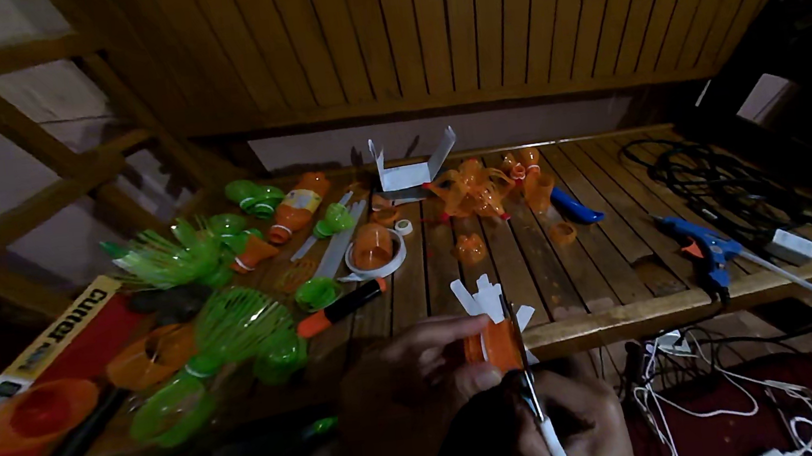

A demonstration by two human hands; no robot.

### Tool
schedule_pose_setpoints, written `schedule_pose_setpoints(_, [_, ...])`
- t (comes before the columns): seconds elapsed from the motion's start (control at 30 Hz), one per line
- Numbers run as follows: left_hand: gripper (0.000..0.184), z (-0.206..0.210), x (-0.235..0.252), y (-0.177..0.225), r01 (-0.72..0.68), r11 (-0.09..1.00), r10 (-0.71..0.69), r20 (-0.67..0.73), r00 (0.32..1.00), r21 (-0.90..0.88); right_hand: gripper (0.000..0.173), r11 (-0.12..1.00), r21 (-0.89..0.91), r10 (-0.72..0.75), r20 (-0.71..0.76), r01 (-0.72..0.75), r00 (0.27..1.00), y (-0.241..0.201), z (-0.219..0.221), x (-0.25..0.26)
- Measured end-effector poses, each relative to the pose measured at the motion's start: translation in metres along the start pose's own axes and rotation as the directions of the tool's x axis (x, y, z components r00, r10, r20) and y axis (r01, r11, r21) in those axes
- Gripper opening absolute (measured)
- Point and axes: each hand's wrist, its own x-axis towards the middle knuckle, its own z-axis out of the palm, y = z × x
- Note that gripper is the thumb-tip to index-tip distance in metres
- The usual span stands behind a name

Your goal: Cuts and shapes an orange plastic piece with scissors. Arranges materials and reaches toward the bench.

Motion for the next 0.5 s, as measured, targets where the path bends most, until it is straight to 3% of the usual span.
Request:
schedule_pose_setpoints(0.17, [0.024,-0.002,0.004,0.009,0.167,0.985,-0.169,-0.029,0.985,-0.042,0.011,1.0,0.02,0.005,0.006,-0.005,1.0,0.002,0.002,0.0])
schedule_pose_setpoints(0.33, [0.025,-0.003,0.001,0.01,0.165,0.985,-0.164,0.03,0.986,-0.053,0.02,0.96,0.172,0.205,0.116,-0.223,0.972,-0.005,-0.004,0.001])
schedule_pose_setpoints(0.5, [0.026,-0.002,0.002,0.013,0.185,0.983,-0.186,0.057,0.981,0.014,0.013,0.973,0.136,0.178,0.083,-0.189,0.98,-0.003,-0.004,0.001])
